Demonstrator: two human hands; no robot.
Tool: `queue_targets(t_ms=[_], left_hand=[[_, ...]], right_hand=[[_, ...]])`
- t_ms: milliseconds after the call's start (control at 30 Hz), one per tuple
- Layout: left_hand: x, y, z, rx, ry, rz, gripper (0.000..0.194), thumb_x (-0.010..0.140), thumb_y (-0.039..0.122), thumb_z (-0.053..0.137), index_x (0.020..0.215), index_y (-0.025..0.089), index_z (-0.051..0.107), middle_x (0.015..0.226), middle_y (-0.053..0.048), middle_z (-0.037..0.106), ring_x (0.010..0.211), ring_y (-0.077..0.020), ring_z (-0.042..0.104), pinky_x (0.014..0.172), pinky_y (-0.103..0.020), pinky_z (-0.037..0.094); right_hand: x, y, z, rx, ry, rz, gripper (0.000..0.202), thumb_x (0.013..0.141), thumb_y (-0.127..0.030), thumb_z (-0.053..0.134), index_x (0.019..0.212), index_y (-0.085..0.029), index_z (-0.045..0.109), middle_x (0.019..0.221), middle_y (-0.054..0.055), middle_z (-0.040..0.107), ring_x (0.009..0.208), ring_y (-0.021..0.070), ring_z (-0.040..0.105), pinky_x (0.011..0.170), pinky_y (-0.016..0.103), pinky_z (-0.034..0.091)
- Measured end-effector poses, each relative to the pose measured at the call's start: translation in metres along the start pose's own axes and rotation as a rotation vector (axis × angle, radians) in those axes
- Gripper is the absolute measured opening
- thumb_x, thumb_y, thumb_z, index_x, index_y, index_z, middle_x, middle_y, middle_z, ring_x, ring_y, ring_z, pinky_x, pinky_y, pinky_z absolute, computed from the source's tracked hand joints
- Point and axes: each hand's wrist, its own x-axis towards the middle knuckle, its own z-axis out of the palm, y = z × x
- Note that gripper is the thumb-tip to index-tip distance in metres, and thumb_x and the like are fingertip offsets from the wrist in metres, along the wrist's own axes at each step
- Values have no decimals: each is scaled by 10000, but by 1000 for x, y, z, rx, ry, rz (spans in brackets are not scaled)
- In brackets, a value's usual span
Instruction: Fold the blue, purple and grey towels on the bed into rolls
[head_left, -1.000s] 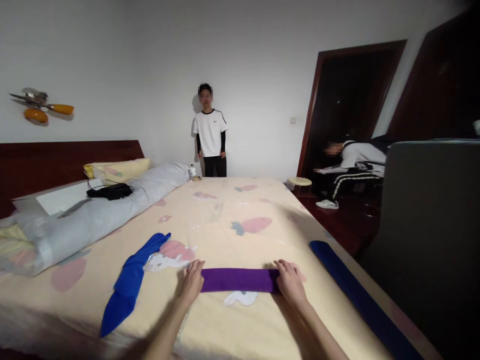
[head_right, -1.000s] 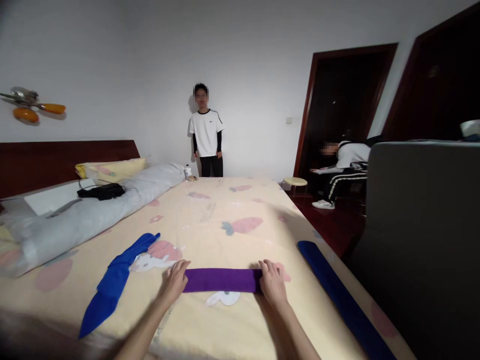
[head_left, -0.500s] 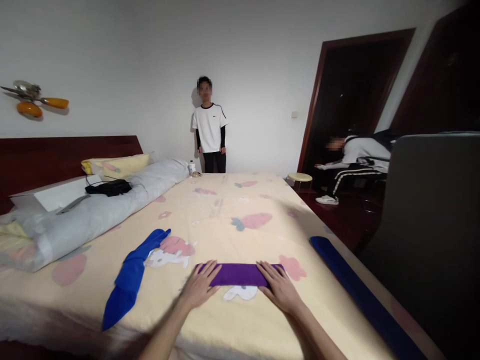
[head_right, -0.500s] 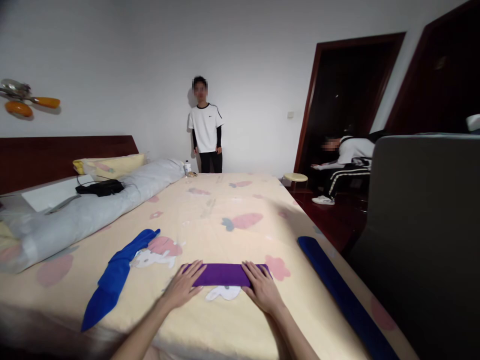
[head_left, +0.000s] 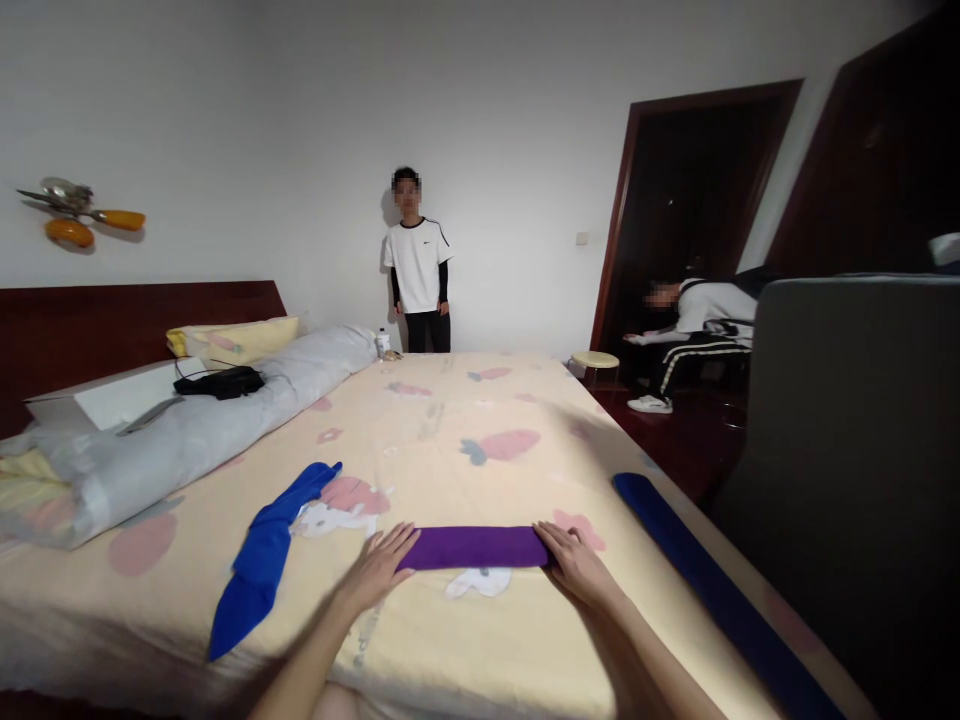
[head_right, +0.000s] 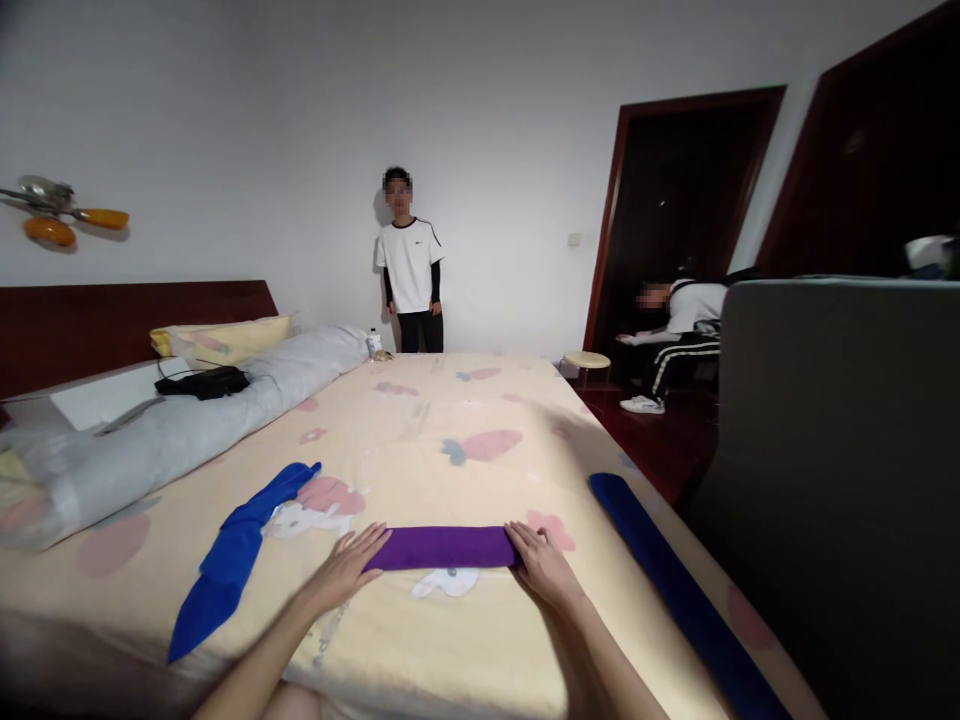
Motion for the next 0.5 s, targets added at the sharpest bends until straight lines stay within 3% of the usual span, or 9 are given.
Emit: queue_targets(t_ms=[100, 200, 267, 367, 500], left_hand=[[-3, 4, 1, 30, 68, 6, 549, 931, 275, 475, 1469, 277, 369, 1508, -63, 432, 1396, -213, 381, 1136, -441, 294], [-4, 15, 2, -12, 157, -41, 527, 841, 153, 511, 1365, 214, 521, 1426, -104, 534, 1340, -243, 461, 1116, -455, 324], [0, 27, 1, -132, 214, -127, 542, 775, 94, 527, 1303, 205, 576, 1381, -112, 578, 1301, -263, 500, 1100, -470, 338], [15, 54, 0, -512, 237, -283, 500, 717, 75, 564, 1192, 210, 642, 1236, -92, 681, 1171, -275, 593, 1044, -451, 399], [36, 105, 3, -836, 163, -290, 314, 750, 148, 592, 1051, 151, 680, 973, -70, 758, 910, -234, 692, 824, -330, 531]], right_hand=[[9, -6, -30, 43, -11, 2, 426, 712, -109, 464, 1083, -153, 669, 1066, 136, 730, 965, 257, 682, 868, 397, 487], [23, -15, -75, 78, 12, -5, 277, 747, -147, 491, 960, -172, 667, 830, 59, 729, 734, 190, 664, 706, 298, 484], [35, -27, -113, 100, 51, -26, 235, 778, -195, 521, 978, -185, 643, 826, 40, 708, 732, 174, 640, 681, 274, 467], [52, -57, -174, 112, 177, -119, 210, 817, -245, 540, 1005, -186, 615, 870, 51, 684, 767, 182, 611, 697, 288, 463], [64, -101, -235, 43, 347, -294, 282, 851, -233, 529, 1125, -190, 580, 993, 81, 661, 874, 201, 595, 787, 332, 470]])
